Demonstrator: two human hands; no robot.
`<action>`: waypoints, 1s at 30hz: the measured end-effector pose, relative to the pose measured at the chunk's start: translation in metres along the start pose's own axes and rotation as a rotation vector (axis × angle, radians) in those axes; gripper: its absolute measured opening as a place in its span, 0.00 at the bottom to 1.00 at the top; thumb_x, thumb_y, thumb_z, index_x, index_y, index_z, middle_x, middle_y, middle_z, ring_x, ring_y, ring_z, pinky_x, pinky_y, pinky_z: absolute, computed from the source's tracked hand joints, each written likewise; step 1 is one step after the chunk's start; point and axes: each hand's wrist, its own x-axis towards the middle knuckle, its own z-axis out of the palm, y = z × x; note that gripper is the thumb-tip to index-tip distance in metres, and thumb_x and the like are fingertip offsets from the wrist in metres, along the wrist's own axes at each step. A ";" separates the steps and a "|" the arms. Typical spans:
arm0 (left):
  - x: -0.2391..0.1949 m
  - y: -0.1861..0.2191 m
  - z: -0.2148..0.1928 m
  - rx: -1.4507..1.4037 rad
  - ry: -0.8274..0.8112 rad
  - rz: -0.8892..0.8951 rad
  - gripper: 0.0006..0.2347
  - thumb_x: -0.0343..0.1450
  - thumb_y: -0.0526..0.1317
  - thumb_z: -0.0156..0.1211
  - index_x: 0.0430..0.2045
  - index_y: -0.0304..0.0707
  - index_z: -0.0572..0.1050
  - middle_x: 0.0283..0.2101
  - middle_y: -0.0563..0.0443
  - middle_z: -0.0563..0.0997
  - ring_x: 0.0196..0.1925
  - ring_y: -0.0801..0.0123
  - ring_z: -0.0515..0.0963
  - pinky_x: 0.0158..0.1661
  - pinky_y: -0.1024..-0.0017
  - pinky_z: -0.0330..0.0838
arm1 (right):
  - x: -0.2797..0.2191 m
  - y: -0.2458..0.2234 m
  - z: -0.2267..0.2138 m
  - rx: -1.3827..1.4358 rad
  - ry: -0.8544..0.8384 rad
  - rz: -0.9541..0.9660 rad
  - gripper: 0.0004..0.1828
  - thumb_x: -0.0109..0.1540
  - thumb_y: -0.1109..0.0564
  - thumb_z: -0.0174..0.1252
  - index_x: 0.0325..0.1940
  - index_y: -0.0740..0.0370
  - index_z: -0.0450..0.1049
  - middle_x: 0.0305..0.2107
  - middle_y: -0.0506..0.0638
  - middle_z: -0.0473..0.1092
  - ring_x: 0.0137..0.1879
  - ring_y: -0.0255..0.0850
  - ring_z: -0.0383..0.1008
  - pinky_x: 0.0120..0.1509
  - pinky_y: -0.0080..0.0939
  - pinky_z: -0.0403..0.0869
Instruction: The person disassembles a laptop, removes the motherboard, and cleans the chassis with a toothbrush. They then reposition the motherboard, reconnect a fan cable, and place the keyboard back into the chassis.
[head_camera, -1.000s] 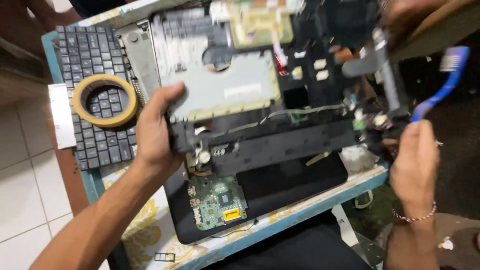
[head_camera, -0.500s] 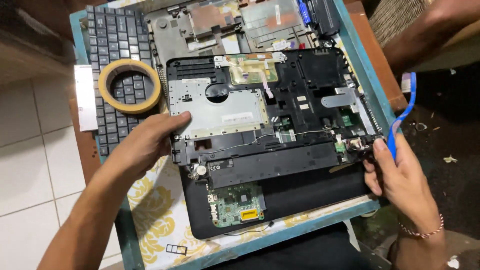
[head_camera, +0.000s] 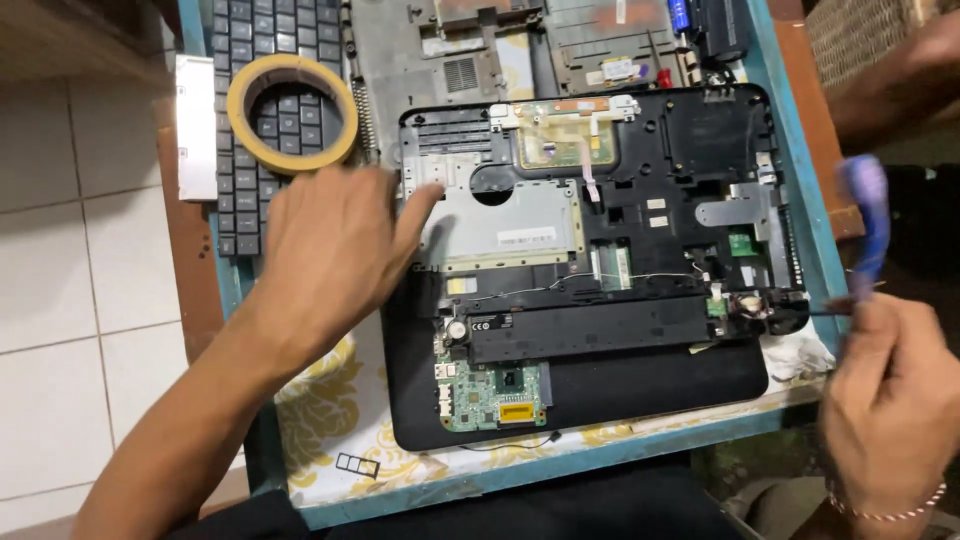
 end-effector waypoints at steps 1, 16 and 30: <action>0.007 0.002 0.002 -0.037 0.122 0.041 0.25 0.81 0.52 0.58 0.17 0.31 0.71 0.14 0.48 0.69 0.11 0.65 0.62 0.14 0.66 0.62 | 0.003 -0.007 -0.003 0.121 -0.019 -0.104 0.12 0.76 0.76 0.51 0.61 0.82 0.77 0.29 0.60 0.71 0.26 0.45 0.63 0.31 0.42 0.61; 0.072 0.016 0.073 -0.125 0.174 0.414 0.30 0.79 0.57 0.55 0.63 0.23 0.64 0.48 0.34 0.70 0.48 0.51 0.69 0.52 0.55 0.68 | -0.030 0.053 -0.020 0.210 -0.057 0.156 0.06 0.90 0.69 0.44 0.62 0.79 0.65 0.41 0.58 0.62 0.39 0.41 0.57 0.46 0.39 0.60; 0.074 0.005 0.066 -0.186 0.349 0.526 0.16 0.81 0.42 0.64 0.45 0.18 0.73 0.46 0.29 0.70 0.45 0.44 0.70 0.49 0.53 0.66 | -0.013 -0.006 -0.029 -0.003 0.042 0.091 0.06 0.72 0.71 0.68 0.52 0.79 0.79 0.25 0.54 0.66 0.25 0.38 0.57 0.28 0.35 0.54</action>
